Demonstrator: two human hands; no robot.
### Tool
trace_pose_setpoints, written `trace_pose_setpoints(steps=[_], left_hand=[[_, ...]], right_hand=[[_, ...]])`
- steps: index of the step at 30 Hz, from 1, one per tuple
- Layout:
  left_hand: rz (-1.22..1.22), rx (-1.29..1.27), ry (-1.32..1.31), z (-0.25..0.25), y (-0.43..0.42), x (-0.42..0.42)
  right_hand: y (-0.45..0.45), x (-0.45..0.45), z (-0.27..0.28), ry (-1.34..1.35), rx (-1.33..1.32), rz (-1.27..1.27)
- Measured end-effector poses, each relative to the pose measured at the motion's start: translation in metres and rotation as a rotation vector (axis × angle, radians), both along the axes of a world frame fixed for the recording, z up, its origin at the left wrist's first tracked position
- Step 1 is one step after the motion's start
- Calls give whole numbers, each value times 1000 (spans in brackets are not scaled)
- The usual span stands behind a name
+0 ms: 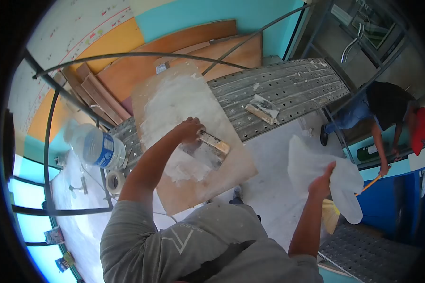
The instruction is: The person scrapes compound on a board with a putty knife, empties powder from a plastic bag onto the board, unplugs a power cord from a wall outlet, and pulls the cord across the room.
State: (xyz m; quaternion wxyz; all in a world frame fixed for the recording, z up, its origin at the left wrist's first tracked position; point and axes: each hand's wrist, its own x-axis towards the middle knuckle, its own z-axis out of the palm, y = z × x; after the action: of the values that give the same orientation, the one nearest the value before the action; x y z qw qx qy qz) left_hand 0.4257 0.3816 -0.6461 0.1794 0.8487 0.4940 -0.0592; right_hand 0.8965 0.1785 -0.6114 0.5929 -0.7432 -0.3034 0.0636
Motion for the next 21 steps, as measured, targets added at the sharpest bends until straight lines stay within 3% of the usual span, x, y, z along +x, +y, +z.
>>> trace_pose_setpoints(steps=[1, 3, 4, 7, 10, 12, 14, 16, 19, 21], left_hand=[[-2, -32, -19, 3, 6, 0], [8, -23, -154, -3, 20, -10], [18, -15, -225, -5, 28, -7], [438, -126, -472, -12, 51, 13], [749, -55, -580, -11, 63, 74], [734, 14, -540, -59, 90, 103], [653, 297, -273, -24, 64, 139], [546, 386, -496, -15, 38, 148], [508, -285, -832, -8, -14, 129], [423, -565, -1051, -15, -58, 105]], right_hand=[[2, 0, 10, -29, -19, -10], [-4, -7, 43, 419, 210, -57], [-4, -7, 48, 450, 232, -95], [-6, 19, 33, 478, 264, -64], [0, 26, 32, 500, 235, -18], [12, 16, 40, 603, 260, -13], [28, -1, 54, 674, 256, 10], [43, -25, 68, 723, 218, 50], [69, -70, 85, 936, 315, 380], [88, -110, 85, 743, 308, 458]])
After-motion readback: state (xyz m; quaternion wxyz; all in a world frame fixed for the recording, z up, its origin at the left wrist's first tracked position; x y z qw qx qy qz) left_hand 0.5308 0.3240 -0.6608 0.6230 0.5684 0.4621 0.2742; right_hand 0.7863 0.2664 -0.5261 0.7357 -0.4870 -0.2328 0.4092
